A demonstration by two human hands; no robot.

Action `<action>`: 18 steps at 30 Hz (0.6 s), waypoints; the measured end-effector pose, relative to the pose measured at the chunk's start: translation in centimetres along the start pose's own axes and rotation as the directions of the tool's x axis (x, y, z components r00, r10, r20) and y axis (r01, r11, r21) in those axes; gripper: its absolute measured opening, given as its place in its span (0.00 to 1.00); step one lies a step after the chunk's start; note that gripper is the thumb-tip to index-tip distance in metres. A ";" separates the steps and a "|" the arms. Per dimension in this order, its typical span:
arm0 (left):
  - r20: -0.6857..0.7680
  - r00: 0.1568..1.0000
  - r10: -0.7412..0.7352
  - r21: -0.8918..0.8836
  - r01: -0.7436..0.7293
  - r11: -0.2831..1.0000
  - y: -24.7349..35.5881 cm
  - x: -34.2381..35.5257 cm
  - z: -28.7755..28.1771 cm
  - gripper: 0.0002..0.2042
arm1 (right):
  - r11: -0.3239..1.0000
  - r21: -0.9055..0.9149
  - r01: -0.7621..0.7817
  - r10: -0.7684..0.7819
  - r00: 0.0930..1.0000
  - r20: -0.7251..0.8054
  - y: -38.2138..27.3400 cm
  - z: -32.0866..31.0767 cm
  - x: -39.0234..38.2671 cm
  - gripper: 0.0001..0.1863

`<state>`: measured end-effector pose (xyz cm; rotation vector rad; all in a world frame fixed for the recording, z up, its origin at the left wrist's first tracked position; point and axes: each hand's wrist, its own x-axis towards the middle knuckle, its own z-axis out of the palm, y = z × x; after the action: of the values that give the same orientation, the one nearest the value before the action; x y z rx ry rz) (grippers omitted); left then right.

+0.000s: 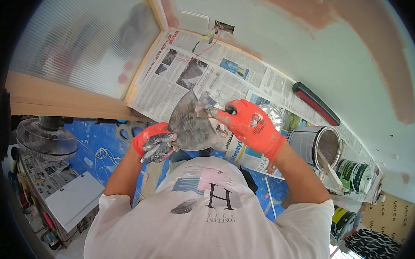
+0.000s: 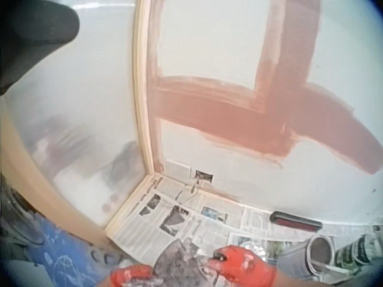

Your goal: The person applies joint compound to the seams of a wall using putty knives and a trowel, then scrapes excess material from the tools over a workbench covered in newspaper.

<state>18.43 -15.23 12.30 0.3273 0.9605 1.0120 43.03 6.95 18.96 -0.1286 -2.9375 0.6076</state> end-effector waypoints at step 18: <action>0.082 0.452 0.888 0.997 -0.052 -0.066 -3.7 6.4 0.1 0.16 | 0.927 0.068 -0.368 0.374 0.905 -0.203 -3.3 5.9 2.6 0.30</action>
<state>21.80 -11.84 6.69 1.7591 2.3032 1.1017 39.37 1.95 15.25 -0.7183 -2.7070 0.6356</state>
